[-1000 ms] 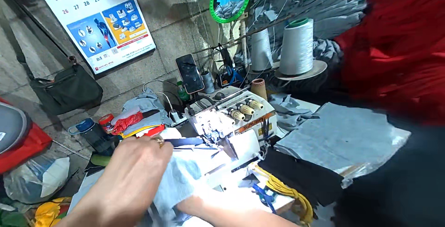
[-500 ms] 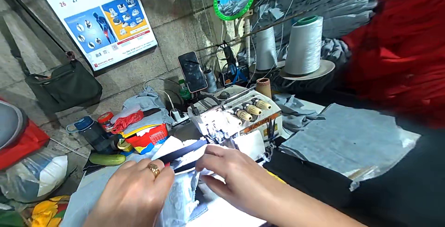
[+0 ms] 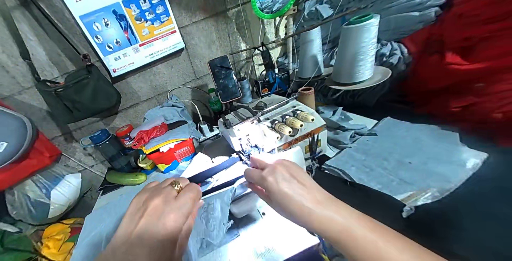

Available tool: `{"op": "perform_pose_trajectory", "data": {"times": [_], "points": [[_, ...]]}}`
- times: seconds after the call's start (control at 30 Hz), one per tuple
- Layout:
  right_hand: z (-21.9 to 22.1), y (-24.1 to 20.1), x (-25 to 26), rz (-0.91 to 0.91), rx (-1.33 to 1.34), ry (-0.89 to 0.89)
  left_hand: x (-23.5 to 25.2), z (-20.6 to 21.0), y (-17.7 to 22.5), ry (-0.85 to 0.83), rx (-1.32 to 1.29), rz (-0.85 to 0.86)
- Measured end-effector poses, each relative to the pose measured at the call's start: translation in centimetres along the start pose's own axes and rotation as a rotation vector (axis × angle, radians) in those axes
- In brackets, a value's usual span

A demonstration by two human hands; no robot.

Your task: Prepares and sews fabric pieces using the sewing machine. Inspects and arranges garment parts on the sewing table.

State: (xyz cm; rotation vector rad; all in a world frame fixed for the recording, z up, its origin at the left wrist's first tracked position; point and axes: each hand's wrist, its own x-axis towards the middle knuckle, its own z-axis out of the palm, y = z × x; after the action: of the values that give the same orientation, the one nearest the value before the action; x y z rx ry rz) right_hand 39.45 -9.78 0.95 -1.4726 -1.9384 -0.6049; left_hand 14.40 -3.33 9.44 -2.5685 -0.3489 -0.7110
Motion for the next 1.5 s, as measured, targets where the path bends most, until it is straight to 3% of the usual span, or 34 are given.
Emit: {"op": "perform_pose_trajectory", "data": {"times": [0.27,0.4,0.5,0.63,0.8,0.9,1.07,1.5], "points": [[0.9,0.0,0.1,0.135,0.222,-0.003,-0.3,-1.7,1.2,-0.125,-0.162,-0.032],[-0.9,-0.9,1.1,0.288,0.606,-0.329,-0.2,-2.6,2.4,-0.189,-0.283,-0.068],[-2.2,-1.3,1.5,0.215,0.825,-0.545,-0.5,-2.3,2.4,-0.142,-0.3,-0.049],[-3.0,-2.2,0.8,0.091,0.803,-0.478,-0.4,-1.5,2.5,-0.07,-0.322,-0.012],[-2.7,-1.7,-2.7,-0.032,0.696,-0.196,0.4,1.4,2.1,-0.036,-0.218,0.084],[-3.1,-0.8,-6.1,0.025,0.703,-0.18,1.0,3.6,1.0,-0.156,-0.283,0.109],[-3.9,-0.5,-9.8,0.289,0.781,-0.343,1.8,6.6,-0.3,-0.307,-0.463,0.023],[3.3,3.5,-8.3,0.285,0.869,-0.097,2.7,7.9,0.9,-0.079,-0.221,0.014]]}}
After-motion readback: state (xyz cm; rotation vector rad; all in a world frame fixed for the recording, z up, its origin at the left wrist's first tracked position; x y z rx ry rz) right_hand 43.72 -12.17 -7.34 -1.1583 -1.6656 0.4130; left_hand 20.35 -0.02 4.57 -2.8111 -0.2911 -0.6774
